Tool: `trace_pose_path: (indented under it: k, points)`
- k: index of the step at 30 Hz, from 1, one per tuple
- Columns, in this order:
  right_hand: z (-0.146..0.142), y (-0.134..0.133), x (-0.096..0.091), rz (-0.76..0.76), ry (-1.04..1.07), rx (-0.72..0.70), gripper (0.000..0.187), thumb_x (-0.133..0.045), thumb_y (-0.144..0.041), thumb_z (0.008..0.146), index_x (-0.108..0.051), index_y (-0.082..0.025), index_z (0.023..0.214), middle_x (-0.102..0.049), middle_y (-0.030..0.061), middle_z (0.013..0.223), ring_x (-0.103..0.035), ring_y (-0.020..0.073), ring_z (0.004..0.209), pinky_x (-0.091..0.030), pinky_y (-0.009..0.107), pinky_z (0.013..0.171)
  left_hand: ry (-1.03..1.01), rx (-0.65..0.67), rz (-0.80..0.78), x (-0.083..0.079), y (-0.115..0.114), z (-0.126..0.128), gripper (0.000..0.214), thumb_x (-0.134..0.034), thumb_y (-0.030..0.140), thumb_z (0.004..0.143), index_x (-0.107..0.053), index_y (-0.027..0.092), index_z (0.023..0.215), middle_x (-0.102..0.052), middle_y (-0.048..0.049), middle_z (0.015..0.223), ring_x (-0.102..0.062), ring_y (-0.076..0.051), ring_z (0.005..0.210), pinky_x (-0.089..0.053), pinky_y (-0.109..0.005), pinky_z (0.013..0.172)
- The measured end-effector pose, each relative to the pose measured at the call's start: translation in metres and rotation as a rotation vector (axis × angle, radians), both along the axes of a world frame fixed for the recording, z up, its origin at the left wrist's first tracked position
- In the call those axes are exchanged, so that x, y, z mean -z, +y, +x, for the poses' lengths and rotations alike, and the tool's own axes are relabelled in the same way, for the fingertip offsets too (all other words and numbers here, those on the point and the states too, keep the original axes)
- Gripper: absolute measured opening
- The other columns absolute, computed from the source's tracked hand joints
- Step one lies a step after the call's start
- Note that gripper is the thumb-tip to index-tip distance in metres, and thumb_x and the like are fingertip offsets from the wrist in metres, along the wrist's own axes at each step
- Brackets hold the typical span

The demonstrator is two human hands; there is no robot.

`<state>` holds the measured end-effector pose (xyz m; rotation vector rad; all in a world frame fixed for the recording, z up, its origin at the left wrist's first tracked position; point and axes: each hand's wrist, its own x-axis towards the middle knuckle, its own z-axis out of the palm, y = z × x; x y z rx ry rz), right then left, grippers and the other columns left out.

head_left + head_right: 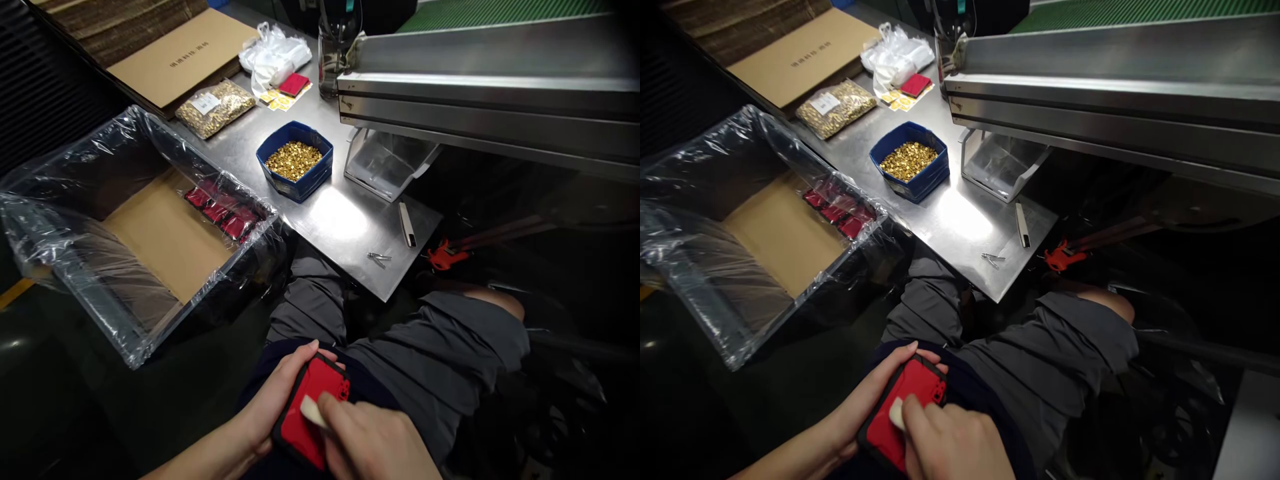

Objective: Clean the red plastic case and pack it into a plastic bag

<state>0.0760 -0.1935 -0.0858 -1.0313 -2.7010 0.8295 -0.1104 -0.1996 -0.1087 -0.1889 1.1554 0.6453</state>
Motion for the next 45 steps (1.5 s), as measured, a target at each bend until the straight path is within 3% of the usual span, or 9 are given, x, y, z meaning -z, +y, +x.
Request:
trace_pose_path:
  k: [6, 11, 15, 20, 25, 29, 36, 41, 45]
  points:
    - [0.0, 0.001, -0.004, -0.04, 0.0, 0.018, 0.02, -0.032, -0.024, 0.103, -0.051, -0.025, 0.11, -0.067, -0.0067, 0.065, -0.064, 0.0123, 0.048, -0.034, 0.026, 0.042, -0.006, 0.0, -0.018, -0.001, 0.003, 0.0, 0.047, -0.06, 0.053, 0.09, -0.072, 0.011, 0.105, -0.074, -0.0178, 0.111, -0.071, -0.026, 0.094, -0.055, -0.034, 0.087]
    - [0.005, 0.004, -0.005, -0.17, -0.002, 0.028, 0.018, -0.04, -0.02, 0.098, -0.052, -0.025, 0.111, -0.071, -0.0048, 0.074, -0.068, 0.0132, 0.058, -0.04, 0.024, 0.049, 0.012, -0.008, -0.061, -0.005, 0.007, 0.002, 0.045, -0.061, 0.053, 0.089, -0.072, 0.012, 0.102, -0.076, -0.0149, 0.1, -0.071, -0.026, 0.089, -0.056, -0.032, 0.082]
    - [0.006, 0.003, -0.005, -0.104, 0.0, 0.013, 0.015, -0.044, -0.019, 0.095, -0.052, -0.026, 0.105, -0.069, -0.0067, 0.068, -0.065, 0.0134, 0.051, -0.035, 0.027, 0.044, 0.014, 0.01, -0.048, -0.005, 0.006, 0.003, 0.047, -0.06, 0.054, 0.09, -0.072, 0.011, 0.105, -0.075, -0.0158, 0.102, -0.071, -0.026, 0.09, -0.056, -0.033, 0.083]
    - [0.004, 0.008, -0.006, -0.177, 0.0, 0.021, 0.021, -0.046, -0.017, 0.094, -0.05, -0.025, 0.113, -0.071, -0.0063, 0.077, -0.069, 0.0134, 0.061, -0.037, 0.026, 0.049, -0.025, 0.004, -0.059, 0.002, 0.003, 0.002, 0.049, -0.058, 0.055, 0.09, -0.07, 0.012, 0.109, -0.074, -0.0169, 0.112, -0.07, -0.029, 0.098, -0.055, -0.037, 0.089]
    - [0.004, 0.01, -0.006, -0.142, 0.01, -0.016, 0.012, -0.049, -0.017, 0.09, -0.05, -0.026, 0.098, -0.069, -0.0075, 0.071, -0.066, 0.0139, 0.055, -0.033, 0.029, 0.046, -0.015, -0.011, -0.039, 0.002, 0.005, 0.003, 0.048, -0.058, 0.054, 0.091, -0.071, 0.011, 0.108, -0.074, -0.0175, 0.112, -0.07, -0.028, 0.097, -0.054, -0.037, 0.092]
    - [0.007, 0.01, -0.007, -0.129, 0.012, 0.031, 0.022, -0.042, -0.015, 0.094, -0.049, -0.025, 0.113, -0.07, -0.0066, 0.073, -0.067, 0.0127, 0.056, -0.034, 0.028, 0.046, -0.057, -0.024, -0.082, 0.001, 0.007, 0.002, 0.046, -0.062, 0.053, 0.089, -0.07, 0.013, 0.109, -0.074, -0.0159, 0.113, -0.071, -0.027, 0.096, -0.056, -0.035, 0.087]
    - [0.006, 0.011, -0.008, -0.127, -0.005, 0.01, 0.016, -0.042, -0.019, 0.096, -0.051, -0.025, 0.109, -0.069, -0.0059, 0.073, -0.067, 0.0139, 0.057, -0.033, 0.029, 0.047, -0.024, -0.007, -0.063, -0.001, 0.01, 0.002, 0.048, -0.062, 0.056, 0.088, -0.072, 0.013, 0.107, -0.075, -0.0161, 0.113, -0.072, -0.027, 0.093, -0.057, -0.035, 0.086]
    - [0.007, 0.012, -0.01, -0.044, 0.015, -0.007, 0.014, -0.038, -0.019, 0.097, -0.05, -0.025, 0.099, -0.065, -0.0071, 0.064, -0.062, 0.0139, 0.049, -0.028, 0.031, 0.043, -0.01, 0.012, -0.042, 0.0, 0.01, 0.002, 0.048, -0.061, 0.055, 0.089, -0.072, 0.011, 0.106, -0.075, -0.0161, 0.112, -0.072, -0.027, 0.095, -0.056, -0.034, 0.087]
    - [0.009, 0.01, -0.01, -0.071, -0.014, 0.023, 0.02, -0.037, -0.018, 0.098, -0.049, -0.024, 0.113, -0.067, -0.0068, 0.069, -0.065, 0.0134, 0.053, -0.031, 0.03, 0.045, -0.051, 0.003, -0.077, 0.0, 0.008, 0.001, 0.048, -0.061, 0.055, 0.089, -0.071, 0.013, 0.109, -0.074, -0.0158, 0.114, -0.071, -0.027, 0.093, -0.057, -0.035, 0.084]
